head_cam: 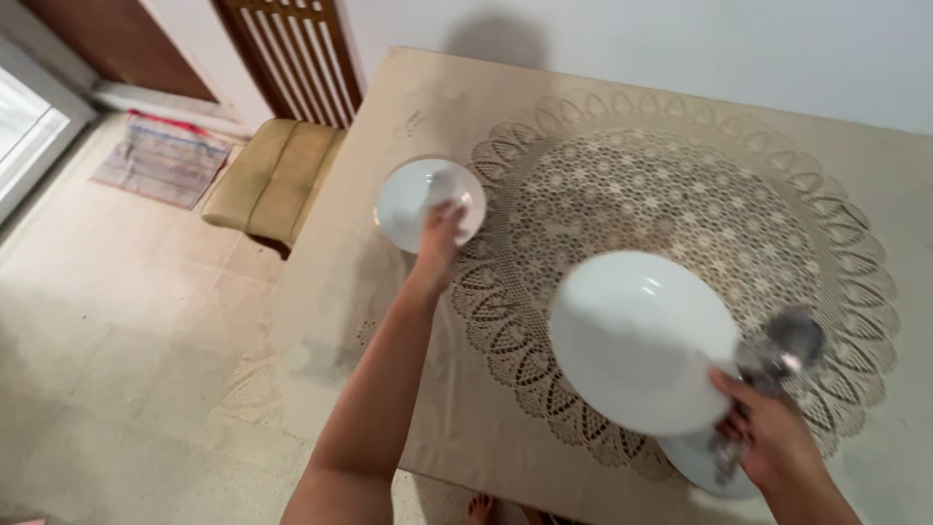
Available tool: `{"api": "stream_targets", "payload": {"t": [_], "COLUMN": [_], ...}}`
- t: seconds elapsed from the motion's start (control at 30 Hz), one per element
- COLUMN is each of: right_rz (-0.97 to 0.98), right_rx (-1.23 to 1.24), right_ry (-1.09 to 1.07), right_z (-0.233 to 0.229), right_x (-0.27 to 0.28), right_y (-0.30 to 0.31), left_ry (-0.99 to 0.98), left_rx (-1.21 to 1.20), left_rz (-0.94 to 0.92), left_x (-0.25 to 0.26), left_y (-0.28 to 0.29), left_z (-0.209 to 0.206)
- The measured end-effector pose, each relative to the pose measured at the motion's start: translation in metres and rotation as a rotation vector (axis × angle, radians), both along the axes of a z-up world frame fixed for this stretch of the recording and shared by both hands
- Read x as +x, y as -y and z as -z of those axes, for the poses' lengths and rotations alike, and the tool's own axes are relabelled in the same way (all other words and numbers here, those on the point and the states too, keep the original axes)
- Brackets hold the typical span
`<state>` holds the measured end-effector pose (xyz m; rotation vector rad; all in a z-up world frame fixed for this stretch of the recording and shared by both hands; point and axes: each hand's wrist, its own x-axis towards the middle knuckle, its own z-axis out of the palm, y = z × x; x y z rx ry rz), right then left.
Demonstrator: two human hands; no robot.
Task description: The person sets a dining table by placing white plates, silverware, and glasses at three place settings. They also position a metal coffee pot in the center of the table. The person handles each item individually and arranges them neatly on a lace-patterned tablecloth.
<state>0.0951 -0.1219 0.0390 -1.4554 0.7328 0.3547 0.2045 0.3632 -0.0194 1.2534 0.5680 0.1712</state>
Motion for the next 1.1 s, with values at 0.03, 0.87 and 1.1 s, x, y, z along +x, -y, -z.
{"api": "stream_targets", "payload": {"t": [0.03,0.87,1.1], "right_rz": [0.009,-0.022,0.013], "right_rx": [-0.004,0.436,0.429], "right_ry": [-0.014,0.302,0.235], "right_z": [-0.009,-0.072,-0.041], "right_x": [0.005,0.029,0.042], "right_y": [-0.013,0.151,0.27], "left_ry": [0.023,-0.025,-0.084], "left_rx": [-0.104,-0.255,-0.346], "left_rz": [0.224,0.458,0.407], "left_x": [-0.014,-0.081,-0.049], "left_y": [0.014,0.369,0.498], "left_z": [-0.017,-0.111,-0.064]}}
